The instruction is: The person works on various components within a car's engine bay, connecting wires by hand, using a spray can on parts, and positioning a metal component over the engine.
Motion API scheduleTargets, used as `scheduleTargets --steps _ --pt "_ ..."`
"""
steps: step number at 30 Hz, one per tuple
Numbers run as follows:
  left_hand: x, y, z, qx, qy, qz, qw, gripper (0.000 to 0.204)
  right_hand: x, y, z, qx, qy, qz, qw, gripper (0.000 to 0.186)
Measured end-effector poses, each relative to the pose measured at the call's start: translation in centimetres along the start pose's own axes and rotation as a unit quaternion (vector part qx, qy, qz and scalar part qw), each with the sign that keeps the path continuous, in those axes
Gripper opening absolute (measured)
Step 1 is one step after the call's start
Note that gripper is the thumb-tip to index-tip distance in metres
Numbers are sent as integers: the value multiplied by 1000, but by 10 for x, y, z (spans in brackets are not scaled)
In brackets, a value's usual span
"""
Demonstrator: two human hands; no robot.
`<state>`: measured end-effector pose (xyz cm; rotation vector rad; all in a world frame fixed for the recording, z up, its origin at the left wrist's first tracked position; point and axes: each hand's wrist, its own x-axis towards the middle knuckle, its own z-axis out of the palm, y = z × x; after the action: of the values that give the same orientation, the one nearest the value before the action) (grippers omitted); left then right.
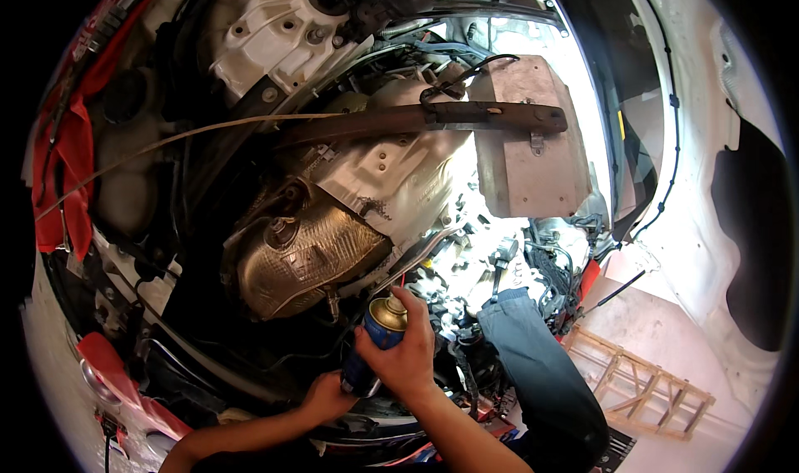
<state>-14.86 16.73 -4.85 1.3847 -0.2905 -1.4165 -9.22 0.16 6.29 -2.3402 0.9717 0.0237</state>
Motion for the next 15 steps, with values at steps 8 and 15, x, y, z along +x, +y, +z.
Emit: scheduleTargets --steps 8,15 --pt "-8 5 -6 25 -9 -10 1000 23 0 -4 1 23 -1 40 999 65" --pt "-11 5 -3 13 -34 27 999 28 -2 -26 -88 -41 -23 -56 997 75"
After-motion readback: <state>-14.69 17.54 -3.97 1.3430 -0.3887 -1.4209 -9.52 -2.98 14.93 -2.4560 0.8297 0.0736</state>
